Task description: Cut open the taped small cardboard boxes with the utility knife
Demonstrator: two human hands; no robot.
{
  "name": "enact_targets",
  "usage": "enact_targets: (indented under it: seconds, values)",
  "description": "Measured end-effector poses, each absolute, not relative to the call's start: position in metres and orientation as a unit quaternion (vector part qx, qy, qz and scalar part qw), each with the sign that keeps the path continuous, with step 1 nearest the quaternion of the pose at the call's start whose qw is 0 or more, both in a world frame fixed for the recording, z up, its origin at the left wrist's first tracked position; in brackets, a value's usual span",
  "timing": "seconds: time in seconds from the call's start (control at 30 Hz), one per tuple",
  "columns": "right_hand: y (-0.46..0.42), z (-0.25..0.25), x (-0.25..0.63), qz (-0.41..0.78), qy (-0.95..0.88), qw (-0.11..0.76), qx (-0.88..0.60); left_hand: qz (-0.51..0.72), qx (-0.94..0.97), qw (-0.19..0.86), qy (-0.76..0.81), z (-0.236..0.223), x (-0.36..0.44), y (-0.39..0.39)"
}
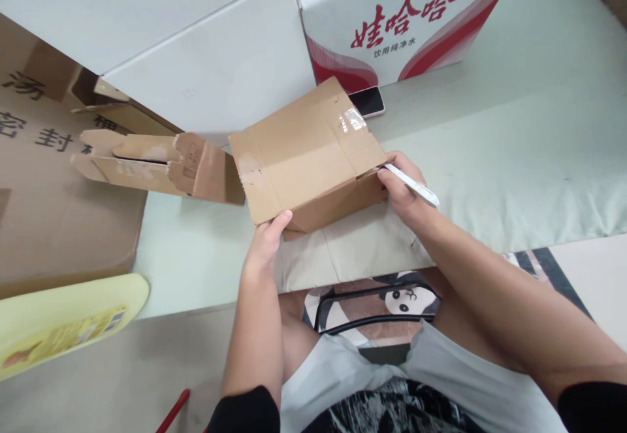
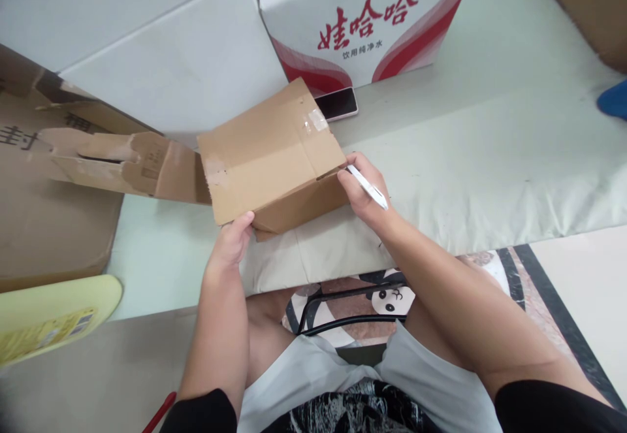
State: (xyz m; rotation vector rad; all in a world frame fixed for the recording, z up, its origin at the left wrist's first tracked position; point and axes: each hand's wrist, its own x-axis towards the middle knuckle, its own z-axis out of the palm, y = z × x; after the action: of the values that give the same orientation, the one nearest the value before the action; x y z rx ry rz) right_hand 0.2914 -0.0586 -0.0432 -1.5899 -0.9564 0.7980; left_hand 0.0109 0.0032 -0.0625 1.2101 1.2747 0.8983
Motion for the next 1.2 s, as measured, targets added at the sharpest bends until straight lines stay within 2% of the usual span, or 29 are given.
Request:
enact_targets:
  seconds: [1.2]
  values:
    - [-0.058,-0.041,0.292,0.336,-0.404,0.532,-0.664,0.371,0.523,0.548,0.537,-0.071,0.008,0.005]
